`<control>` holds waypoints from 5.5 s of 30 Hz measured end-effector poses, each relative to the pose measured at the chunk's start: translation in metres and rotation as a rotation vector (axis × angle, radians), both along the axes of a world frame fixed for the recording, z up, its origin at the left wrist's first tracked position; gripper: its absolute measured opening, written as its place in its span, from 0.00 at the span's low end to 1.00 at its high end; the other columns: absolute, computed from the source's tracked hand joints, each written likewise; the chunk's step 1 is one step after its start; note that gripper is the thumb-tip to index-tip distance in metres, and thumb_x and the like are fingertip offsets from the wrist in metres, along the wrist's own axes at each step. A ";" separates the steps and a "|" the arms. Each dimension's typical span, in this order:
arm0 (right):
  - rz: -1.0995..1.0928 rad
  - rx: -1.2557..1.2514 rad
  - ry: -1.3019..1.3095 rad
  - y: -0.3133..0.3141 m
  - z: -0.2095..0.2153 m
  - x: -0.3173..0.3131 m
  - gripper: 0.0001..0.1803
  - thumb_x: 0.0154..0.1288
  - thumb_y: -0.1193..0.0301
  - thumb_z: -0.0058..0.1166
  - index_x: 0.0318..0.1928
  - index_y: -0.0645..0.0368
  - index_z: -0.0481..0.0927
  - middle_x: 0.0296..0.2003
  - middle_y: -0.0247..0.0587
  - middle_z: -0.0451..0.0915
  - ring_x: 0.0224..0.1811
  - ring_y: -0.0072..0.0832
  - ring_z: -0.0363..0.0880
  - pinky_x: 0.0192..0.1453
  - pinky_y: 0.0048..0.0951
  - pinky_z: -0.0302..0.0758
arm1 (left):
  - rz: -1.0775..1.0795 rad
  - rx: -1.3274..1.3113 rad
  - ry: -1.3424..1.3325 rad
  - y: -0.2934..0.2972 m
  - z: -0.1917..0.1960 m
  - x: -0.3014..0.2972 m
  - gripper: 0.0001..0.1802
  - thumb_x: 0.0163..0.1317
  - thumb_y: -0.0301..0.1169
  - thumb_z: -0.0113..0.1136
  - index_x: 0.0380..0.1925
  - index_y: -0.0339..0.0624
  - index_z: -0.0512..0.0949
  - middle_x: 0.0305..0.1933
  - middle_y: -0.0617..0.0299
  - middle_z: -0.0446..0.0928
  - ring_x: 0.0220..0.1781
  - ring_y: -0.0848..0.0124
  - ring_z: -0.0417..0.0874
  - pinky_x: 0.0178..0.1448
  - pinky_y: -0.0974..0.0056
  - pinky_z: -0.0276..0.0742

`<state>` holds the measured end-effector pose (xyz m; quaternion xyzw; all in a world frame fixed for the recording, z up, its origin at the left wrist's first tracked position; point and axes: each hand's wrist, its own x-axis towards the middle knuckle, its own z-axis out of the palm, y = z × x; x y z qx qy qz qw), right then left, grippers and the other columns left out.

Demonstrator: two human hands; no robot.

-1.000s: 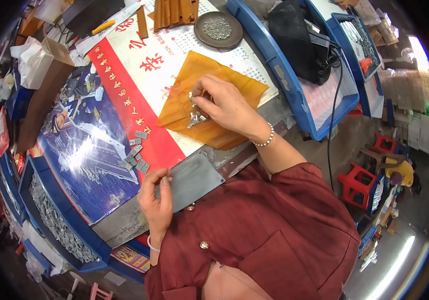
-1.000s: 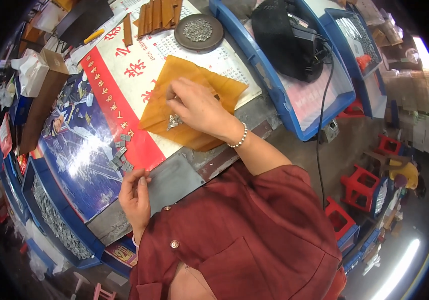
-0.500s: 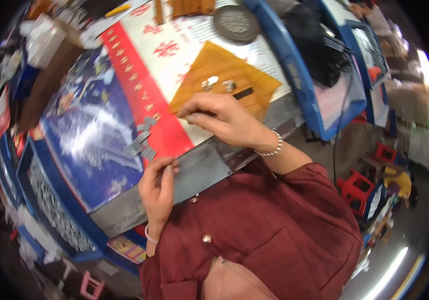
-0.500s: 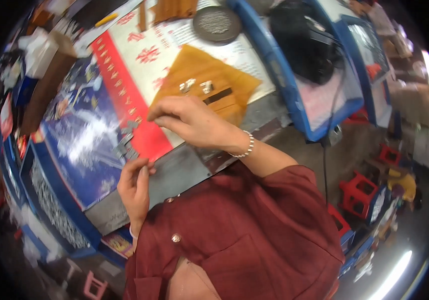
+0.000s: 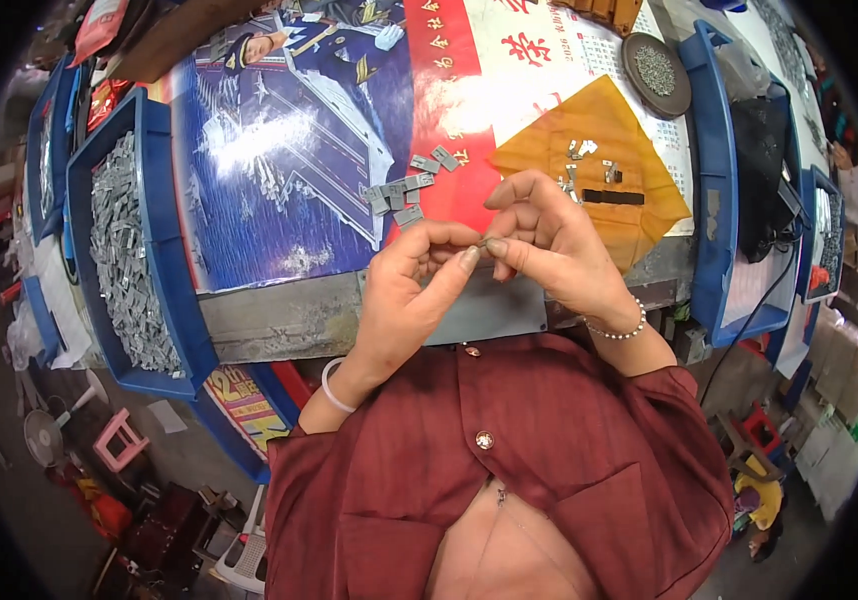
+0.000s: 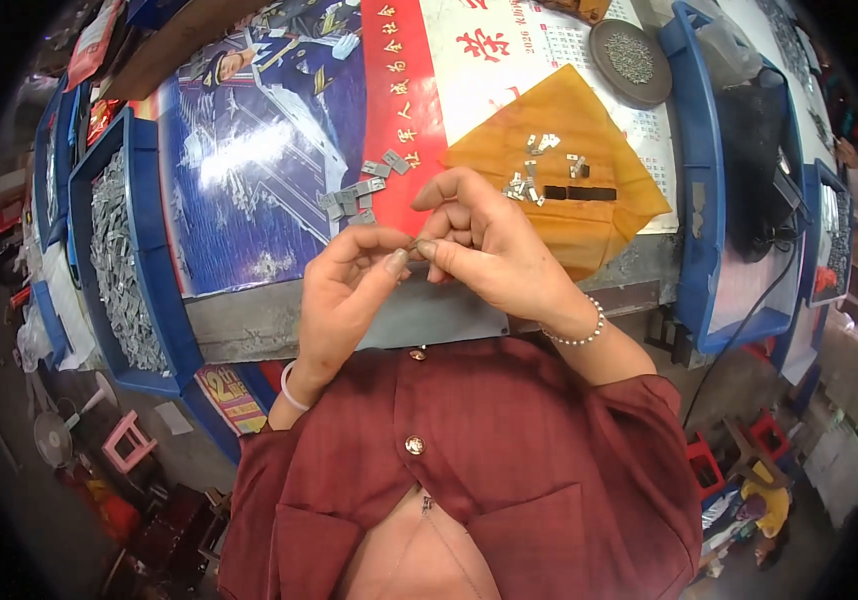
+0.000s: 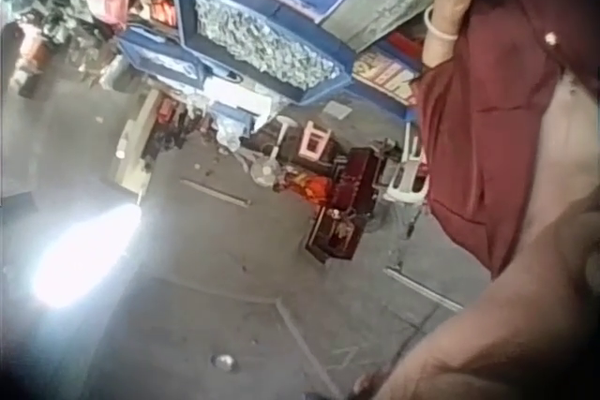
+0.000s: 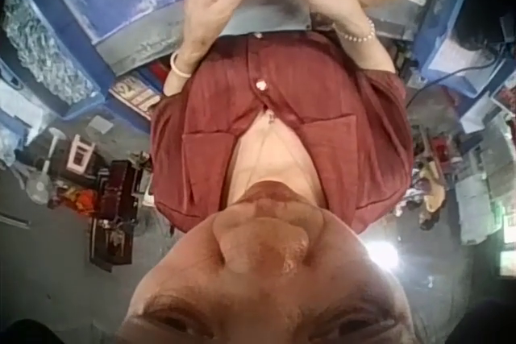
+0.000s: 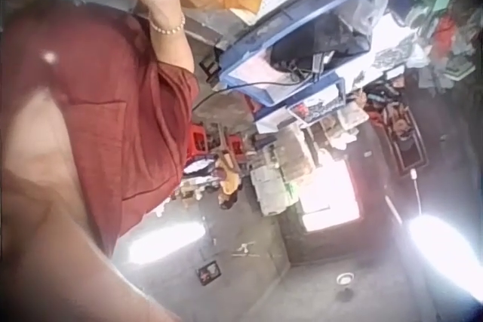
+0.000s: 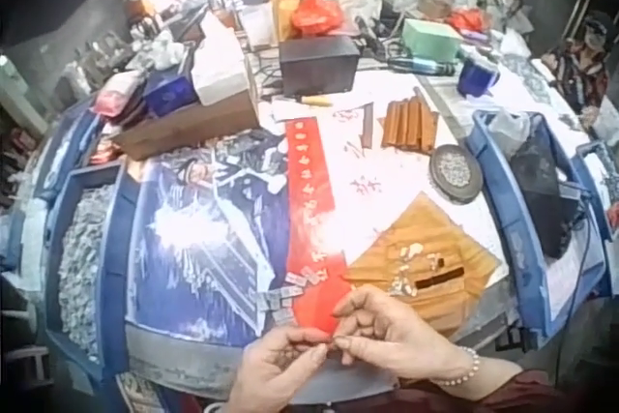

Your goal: Assembling small metal components by hand at a workshop station.

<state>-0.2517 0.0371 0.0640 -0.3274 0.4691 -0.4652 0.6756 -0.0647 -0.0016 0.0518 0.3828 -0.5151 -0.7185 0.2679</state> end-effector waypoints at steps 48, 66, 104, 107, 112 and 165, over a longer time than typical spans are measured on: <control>0.093 -0.222 0.350 0.018 -0.018 0.008 0.09 0.66 0.70 0.53 0.35 0.64 0.72 0.25 0.44 0.76 0.27 0.31 0.76 0.33 0.32 0.72 | -0.627 -0.913 -0.589 -0.114 -0.017 -0.051 0.14 0.46 0.23 0.67 0.31 0.35 0.71 0.33 0.50 0.74 0.38 0.50 0.77 0.40 0.54 0.72; 0.006 -0.456 0.350 0.003 -0.016 0.021 0.07 0.63 0.72 0.52 0.34 0.64 0.73 0.28 0.45 0.77 0.32 0.36 0.80 0.34 0.35 0.73 | -0.022 -0.332 -0.218 -0.073 0.011 0.007 0.06 0.65 0.22 0.56 0.41 0.34 0.77 0.35 0.65 0.75 0.31 0.79 0.71 0.36 0.75 0.67; -0.156 -0.236 0.443 -0.005 -0.014 0.022 0.06 0.66 0.74 0.55 0.36 0.64 0.73 0.28 0.34 0.76 0.27 0.17 0.74 0.31 0.20 0.71 | 0.203 0.227 0.126 -0.008 0.005 0.006 0.14 0.65 0.20 0.57 0.50 0.27 0.74 0.42 0.57 0.79 0.45 0.70 0.84 0.49 0.70 0.81; -0.162 -0.311 0.546 -0.005 -0.012 0.022 0.05 0.63 0.76 0.56 0.35 0.64 0.74 0.27 0.37 0.77 0.26 0.22 0.75 0.31 0.25 0.72 | 0.206 0.212 0.105 -0.007 0.004 0.004 0.15 0.65 0.20 0.56 0.51 0.28 0.73 0.40 0.58 0.78 0.42 0.72 0.83 0.48 0.71 0.81; -0.130 -0.408 0.700 -0.005 -0.012 0.024 0.05 0.63 0.76 0.55 0.35 0.64 0.74 0.29 0.41 0.78 0.28 0.29 0.77 0.32 0.28 0.72 | 0.239 0.108 0.111 -0.003 0.005 -0.001 0.17 0.63 0.17 0.55 0.53 0.30 0.71 0.39 0.59 0.77 0.39 0.75 0.81 0.46 0.72 0.80; -0.092 0.073 0.010 0.008 -0.017 0.017 0.11 0.66 0.77 0.52 0.49 0.66 0.76 0.38 0.35 0.80 0.32 0.13 0.74 0.34 0.16 0.71 | 0.207 0.275 0.203 0.006 -0.003 -0.003 0.17 0.61 0.17 0.55 0.49 0.35 0.67 0.39 0.61 0.74 0.37 0.79 0.78 0.41 0.72 0.81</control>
